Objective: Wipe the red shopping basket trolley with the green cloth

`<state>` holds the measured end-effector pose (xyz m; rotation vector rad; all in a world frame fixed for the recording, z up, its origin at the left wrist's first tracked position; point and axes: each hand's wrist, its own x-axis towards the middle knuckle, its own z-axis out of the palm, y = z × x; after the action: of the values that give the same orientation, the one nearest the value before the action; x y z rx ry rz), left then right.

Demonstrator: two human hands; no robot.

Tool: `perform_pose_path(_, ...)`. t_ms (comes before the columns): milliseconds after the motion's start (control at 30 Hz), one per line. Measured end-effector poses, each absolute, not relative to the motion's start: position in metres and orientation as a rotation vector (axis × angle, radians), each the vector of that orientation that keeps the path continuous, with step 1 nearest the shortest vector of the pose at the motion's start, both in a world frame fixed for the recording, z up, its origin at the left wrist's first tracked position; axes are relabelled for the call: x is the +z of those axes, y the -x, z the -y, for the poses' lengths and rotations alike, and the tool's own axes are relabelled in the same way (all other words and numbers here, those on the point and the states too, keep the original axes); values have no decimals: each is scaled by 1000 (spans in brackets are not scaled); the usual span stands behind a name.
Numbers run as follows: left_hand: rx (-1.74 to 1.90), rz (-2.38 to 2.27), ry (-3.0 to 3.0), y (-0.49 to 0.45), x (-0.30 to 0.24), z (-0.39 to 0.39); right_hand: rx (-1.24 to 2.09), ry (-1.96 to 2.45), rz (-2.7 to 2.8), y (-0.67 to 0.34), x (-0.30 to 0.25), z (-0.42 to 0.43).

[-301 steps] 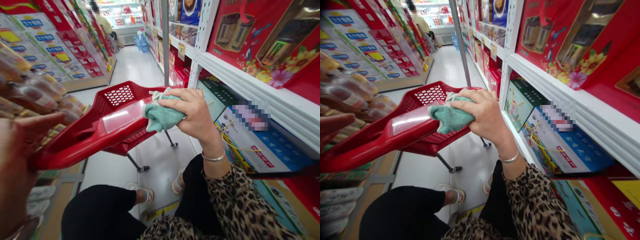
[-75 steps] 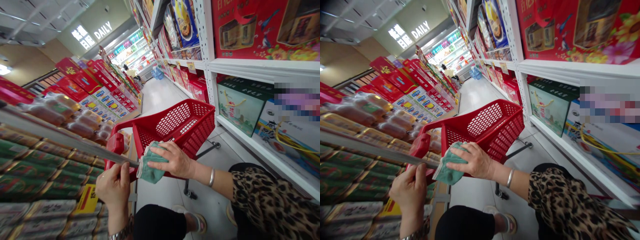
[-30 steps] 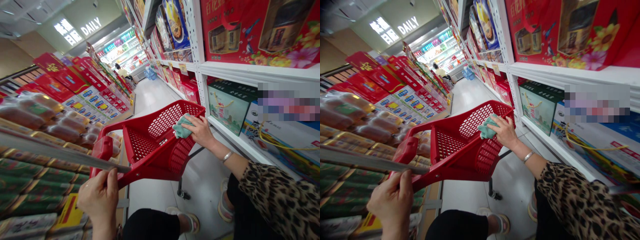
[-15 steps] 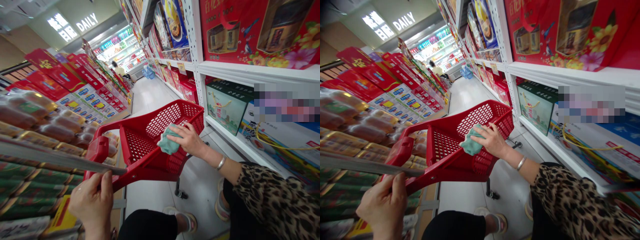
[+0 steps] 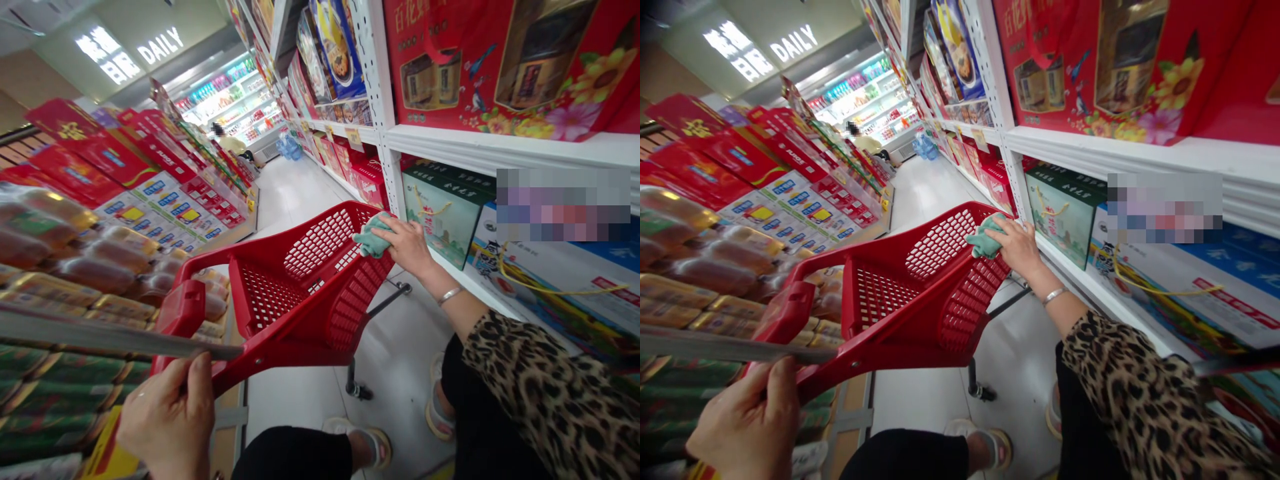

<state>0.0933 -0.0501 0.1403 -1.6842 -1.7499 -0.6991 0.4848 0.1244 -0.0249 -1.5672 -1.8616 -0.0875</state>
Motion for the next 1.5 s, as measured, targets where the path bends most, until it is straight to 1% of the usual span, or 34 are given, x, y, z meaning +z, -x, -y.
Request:
perform_pose_path(300, -704, 1823, 1648, -96, 145, 52, 45, 1713, 1688, -518, -44, -149)
perform_pose_path(433, -701, 1846, 1624, -97, 144, 52, 91, 1670, 1621, -521, -52, -155)
perform_pose_path(600, -715, 1893, 1598, -98, 142, 52, 38, 1604, 1698, -512, -50, -151)
perform_pose_path(933, -705, 1871, 1633, -99, 144, 51, -61, 1495, 1735, -454, -37, -111)
perform_pose_path(1167, -679, 1821, 1655, -96, 143, 51, -239, 1250, 1773, -391, -36, -60)
perform_pose_path(1333, -675, 1817, 1658, -99, 143, 50, -351, 1042, 1764, -364, -25, -42)
perform_pose_path(1500, -703, 1825, 1663, -98, 141, 49, -358, 875, 1746, -337, -10, -26)
